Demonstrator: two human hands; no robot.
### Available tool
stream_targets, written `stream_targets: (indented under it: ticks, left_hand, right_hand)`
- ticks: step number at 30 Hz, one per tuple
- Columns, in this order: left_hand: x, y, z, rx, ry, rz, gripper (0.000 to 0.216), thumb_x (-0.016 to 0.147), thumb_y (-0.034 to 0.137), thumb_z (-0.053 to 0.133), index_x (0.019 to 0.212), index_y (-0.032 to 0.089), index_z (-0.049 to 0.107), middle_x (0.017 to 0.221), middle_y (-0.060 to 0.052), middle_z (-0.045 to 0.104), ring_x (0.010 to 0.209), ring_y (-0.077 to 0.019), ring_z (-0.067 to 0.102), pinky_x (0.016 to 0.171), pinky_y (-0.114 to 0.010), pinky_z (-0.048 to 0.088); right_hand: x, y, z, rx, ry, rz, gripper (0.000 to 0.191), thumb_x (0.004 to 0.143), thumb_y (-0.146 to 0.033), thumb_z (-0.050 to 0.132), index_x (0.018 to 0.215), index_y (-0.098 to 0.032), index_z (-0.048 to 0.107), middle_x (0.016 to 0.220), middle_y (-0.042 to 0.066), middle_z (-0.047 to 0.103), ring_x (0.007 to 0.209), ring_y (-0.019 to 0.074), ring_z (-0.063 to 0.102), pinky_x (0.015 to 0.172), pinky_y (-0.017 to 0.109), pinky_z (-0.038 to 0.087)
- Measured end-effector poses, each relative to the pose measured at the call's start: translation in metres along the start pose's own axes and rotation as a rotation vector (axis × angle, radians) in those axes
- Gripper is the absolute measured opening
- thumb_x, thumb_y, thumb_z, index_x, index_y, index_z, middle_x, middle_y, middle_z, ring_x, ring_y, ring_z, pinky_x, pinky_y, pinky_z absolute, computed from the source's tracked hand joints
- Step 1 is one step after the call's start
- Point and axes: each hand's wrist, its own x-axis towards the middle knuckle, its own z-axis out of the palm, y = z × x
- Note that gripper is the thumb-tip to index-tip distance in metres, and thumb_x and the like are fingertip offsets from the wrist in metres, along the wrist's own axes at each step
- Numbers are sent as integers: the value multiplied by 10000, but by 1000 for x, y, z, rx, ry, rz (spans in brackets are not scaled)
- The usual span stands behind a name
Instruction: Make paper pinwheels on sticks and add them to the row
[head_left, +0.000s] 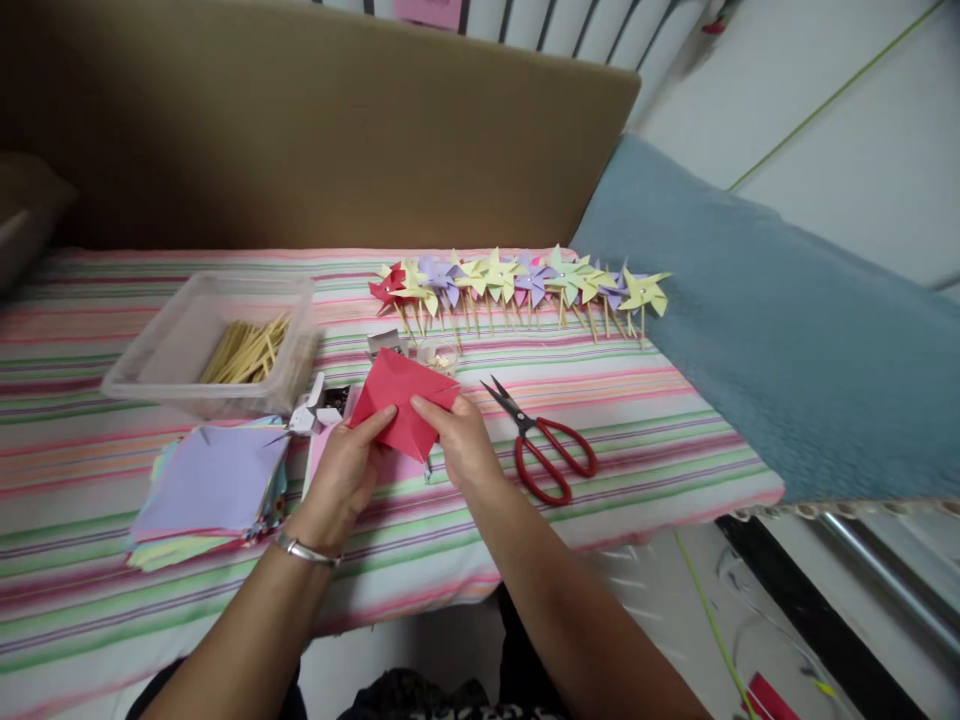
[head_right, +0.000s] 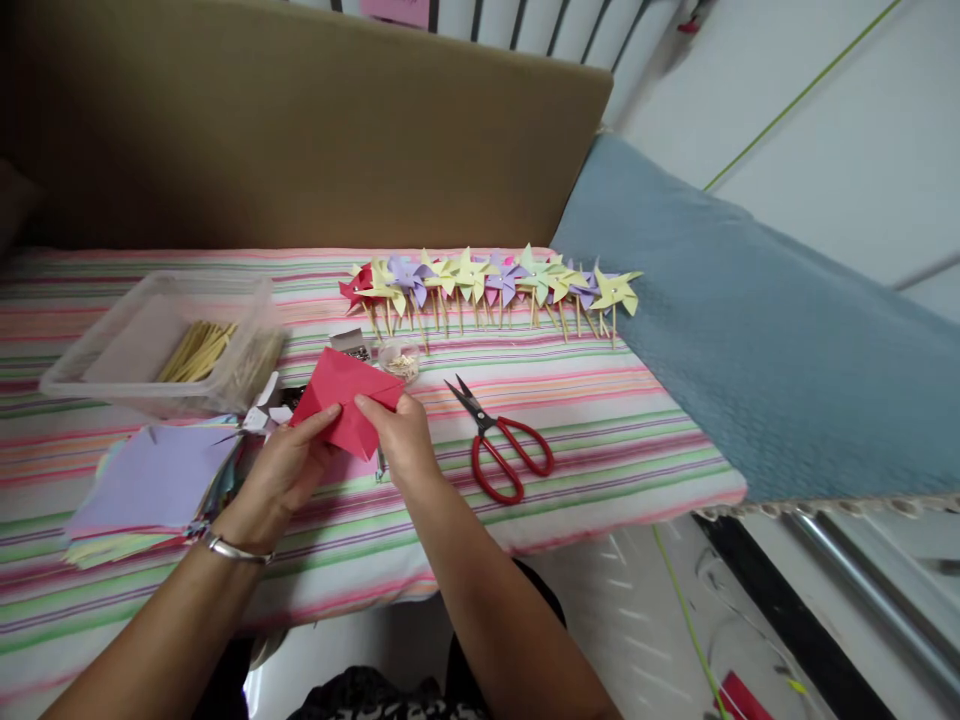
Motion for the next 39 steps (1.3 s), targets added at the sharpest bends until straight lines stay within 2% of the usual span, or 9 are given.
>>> stream_targets:
  ticks: [3,7,9,12,15,20,27,34,39]
  left_hand:
    - [2,4,-3,-1,44,25,283,587,173,800,852,130,711,855,-51,737,742,-151,659,716,-244,506]
    - [7,16,-10,-36,115,57,259,599,154,782,843,129,699,851,-45,732,728,-146,653,682,-249,515]
    - [9,22,-14,-54,107,66,246,610,152,773,842,131,693,839,-37,729,714,-139,647,658,-243,514]
    - [10,29,-16,-69,95,79,270,597,143,775,852,131,689,813,-32,728,696,-136,645,635,-237,507]
    - [9,30,-16,-57,110,92,276,572,145,786,829,119,689,763,-33,724,648,-135,638,598,-232,493]
    - [10,26,-15,-46,101,88,284,559,151,794,822,120,693,737,-24,717,620,-122,625,570,-221,486]
    - [9,22,-15,-12,96,87,282,546,169,798,805,140,692,774,-23,724,637,-131,642,598,-238,499]
    - [6,19,-12,37,92,129,276,530,171,802,779,154,683,692,3,700,569,-113,609,569,-228,476]
    - [3,17,-11,141,28,80,277,566,210,787,819,147,693,696,-14,699,563,-116,601,567,-229,463]
  right_hand:
    - [3,1,-2,-127,32,-107,290,696,-288,694,965,-192,644,906,40,711,815,198,652,740,322,514]
    - [-4,-8,-6,-565,108,-591,361,777,-221,618,1136,-250,583,1187,74,602,1064,209,567,945,381,447]
    - [-11,-12,-5,-789,21,-802,326,807,-174,571,1118,-262,607,1244,79,554,1171,216,496,1022,402,390]
    - [-18,-11,-3,-990,-143,-939,279,811,-144,550,1049,-249,651,1271,89,527,1232,232,437,1051,431,365]
    - [-18,-5,-2,-1083,-241,-940,293,803,-135,548,1051,-251,651,1314,83,500,1282,243,384,1069,464,341]
    - [-16,2,-2,-1134,-270,-917,337,807,-103,506,1055,-285,646,1354,60,474,1320,240,339,1071,493,326]
    - [-15,2,-1,-1105,-258,-920,123,824,-209,572,835,-248,688,1312,78,525,1297,249,375,1060,478,336]
    - [-16,-3,2,-1043,-211,-858,72,810,-254,615,789,-248,684,1317,73,526,1310,254,356,1041,473,349]
    - [-14,-5,2,-997,-130,-825,44,792,-245,636,759,-242,664,1339,66,511,1329,262,329,1069,492,295]
